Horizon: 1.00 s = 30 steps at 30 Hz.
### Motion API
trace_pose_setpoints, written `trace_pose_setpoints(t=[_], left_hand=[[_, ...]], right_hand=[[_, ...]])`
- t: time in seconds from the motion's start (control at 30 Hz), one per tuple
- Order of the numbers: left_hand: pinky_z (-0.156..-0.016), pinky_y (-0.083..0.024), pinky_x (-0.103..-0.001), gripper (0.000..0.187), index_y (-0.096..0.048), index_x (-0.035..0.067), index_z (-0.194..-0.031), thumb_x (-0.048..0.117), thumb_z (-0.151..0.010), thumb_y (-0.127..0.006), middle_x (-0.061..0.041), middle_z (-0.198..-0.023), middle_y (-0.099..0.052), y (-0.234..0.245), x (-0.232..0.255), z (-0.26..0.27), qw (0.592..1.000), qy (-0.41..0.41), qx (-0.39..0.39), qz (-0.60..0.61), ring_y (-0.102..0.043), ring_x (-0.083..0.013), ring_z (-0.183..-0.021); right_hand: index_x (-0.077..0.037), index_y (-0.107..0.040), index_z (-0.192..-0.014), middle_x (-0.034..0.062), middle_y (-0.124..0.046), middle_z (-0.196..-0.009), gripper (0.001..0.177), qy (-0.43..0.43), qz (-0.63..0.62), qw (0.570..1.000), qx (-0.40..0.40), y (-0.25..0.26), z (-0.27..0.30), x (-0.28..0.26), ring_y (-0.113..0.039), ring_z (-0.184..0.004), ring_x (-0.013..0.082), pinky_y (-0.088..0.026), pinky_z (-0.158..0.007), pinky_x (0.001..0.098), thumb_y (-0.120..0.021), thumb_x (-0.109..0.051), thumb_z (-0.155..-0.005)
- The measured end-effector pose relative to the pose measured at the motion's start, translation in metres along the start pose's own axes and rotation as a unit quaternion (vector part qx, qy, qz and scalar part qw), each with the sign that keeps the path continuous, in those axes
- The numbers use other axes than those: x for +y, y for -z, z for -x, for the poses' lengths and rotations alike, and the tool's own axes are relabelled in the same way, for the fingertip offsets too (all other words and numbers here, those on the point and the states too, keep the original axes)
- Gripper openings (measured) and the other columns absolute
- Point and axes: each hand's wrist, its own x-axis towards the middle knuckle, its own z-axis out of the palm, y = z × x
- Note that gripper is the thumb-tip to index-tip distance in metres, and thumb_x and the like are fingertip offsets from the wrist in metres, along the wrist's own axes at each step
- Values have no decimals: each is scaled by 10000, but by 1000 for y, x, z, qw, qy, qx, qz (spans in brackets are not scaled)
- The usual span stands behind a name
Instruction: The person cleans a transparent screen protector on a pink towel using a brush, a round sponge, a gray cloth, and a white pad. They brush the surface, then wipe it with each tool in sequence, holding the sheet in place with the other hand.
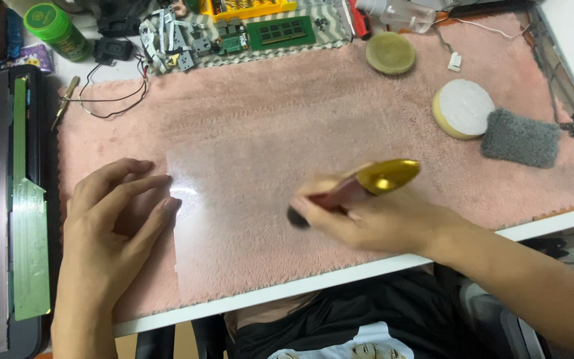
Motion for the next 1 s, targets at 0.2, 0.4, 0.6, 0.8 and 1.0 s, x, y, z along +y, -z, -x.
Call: trace_pose_setpoints(t=[0.2,0.4,0.6,0.8,1.0], left_hand=[[-1242,-395,-519,313,-862,159,-1324,275,-1034,-848,-60,-1515,-720,1,0,-1,1000,-6,-8,2,-598,-304,-1455],[-1264,-400,-505,303,-858,144,-1321,245,-1035,-854,-78,-1500,-717,1,0,-1,1000,-12,0,5,-604,-299,-1462],[-1243,-406,-511,286,-860,150,-1307,261,-1044,-845,-73,-1497,-721,0,0,-1,1000,-11,1,2,-614,-307,-1448],[-1265,-388,-513,283,-858,145,-1308,245,-1044,-847,-74,-1494,-718,0,1,0,1000,-15,6,8,-605,-302,-1463],[-1257,-434,-495,264,-846,132,-1334,199,-1084,-794,-102,-1496,-718,-1,-3,0,1000,-24,8,11,-617,-322,-1448]], right_hand=[[-121,-577,-696,-9,-442,-558,475,12,-47,997,52,14,-4,5,-432,-492,134,-366,-546,310,-659,-183,-1159],[-298,-830,-1114,-24,-788,-748,348,-201,-58,955,-212,16,-15,-4,-712,-624,118,-605,-605,234,-542,-495,-1128],[-83,-842,-921,40,-717,-636,320,-87,-109,990,-34,10,-24,14,-579,-430,106,-374,-362,166,-668,-210,-1157],[-110,-821,-842,29,-777,-645,454,-57,-70,995,-49,20,-25,21,-687,-469,129,-556,-458,197,-578,-300,-1175],[-93,-777,-832,23,-708,-680,336,17,-112,989,91,6,-41,17,-633,-599,150,-536,-627,298,-677,-207,-1132]])
